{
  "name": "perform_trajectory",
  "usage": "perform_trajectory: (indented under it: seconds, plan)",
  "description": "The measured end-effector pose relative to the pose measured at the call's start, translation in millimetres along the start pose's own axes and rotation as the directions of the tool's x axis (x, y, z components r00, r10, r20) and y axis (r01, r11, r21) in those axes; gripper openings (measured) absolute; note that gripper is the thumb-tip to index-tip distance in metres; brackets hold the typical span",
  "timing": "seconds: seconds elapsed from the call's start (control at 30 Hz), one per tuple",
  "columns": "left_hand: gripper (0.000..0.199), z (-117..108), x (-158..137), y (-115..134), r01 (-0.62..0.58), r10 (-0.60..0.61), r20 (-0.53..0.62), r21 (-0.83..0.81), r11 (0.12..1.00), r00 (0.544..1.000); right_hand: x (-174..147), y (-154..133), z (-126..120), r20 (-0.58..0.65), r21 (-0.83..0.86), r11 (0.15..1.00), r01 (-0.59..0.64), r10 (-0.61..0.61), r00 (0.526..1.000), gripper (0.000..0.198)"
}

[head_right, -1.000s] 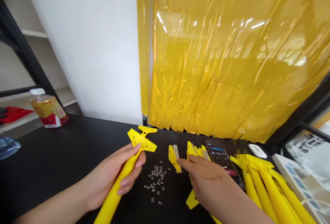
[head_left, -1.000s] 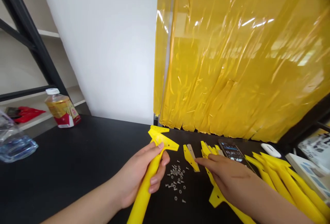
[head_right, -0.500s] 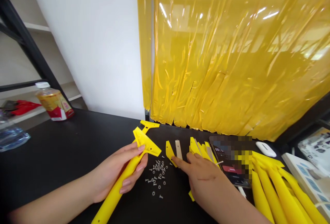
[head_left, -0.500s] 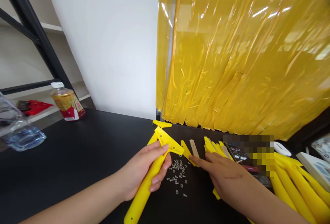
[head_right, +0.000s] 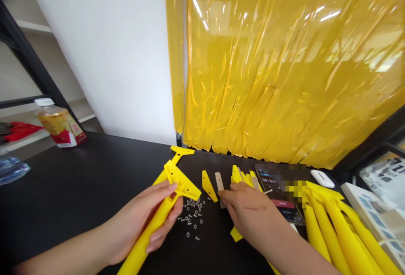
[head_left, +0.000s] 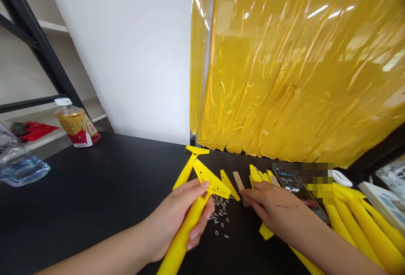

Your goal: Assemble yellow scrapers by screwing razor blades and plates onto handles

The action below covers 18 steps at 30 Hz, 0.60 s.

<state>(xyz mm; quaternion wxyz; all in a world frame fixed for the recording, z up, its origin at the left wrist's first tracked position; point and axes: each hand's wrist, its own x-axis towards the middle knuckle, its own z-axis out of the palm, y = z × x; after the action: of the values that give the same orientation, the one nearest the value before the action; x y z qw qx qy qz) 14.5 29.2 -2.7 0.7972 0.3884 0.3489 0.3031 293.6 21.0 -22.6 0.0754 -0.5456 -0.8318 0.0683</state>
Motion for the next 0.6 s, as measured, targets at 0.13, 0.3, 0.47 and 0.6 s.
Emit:
perform_trajectory:
  seconds: [0.13, 0.3, 0.47, 0.6]
  plan:
    - [0.036, 2.3, -2.5, -2.1, -0.005, 0.005, 0.013, -0.022, 1.0, 1.0, -0.1, -1.9, -5.1, 0.038, 0.061, 0.998, 0.025, -0.027, 0.999, 0.025]
    - [0.041, 1.9, -1.9, -2.3, -0.015, 0.014, 0.033, 0.023, 1.0, 0.999, -1.9, -1.6, 0.8, 0.031, 0.082, 0.997, -0.009, 0.007, 0.999, 0.01]
    - [0.042, 2.5, -2.1, -2.2, -0.018, 0.016, 0.038, 0.041, 0.999, 0.999, -22.2, 1.7, 12.4, -0.028, 0.024, 0.995, -0.092, 0.093, 0.995, 0.02]
    - [0.043, 2.6, -1.8, -3.0, -0.007, 0.005, 0.034, 0.058, 0.998, 0.999, -28.0, -0.2, 15.9, -0.101, -0.087, 0.99, -0.108, 0.099, 0.99, 0.024]
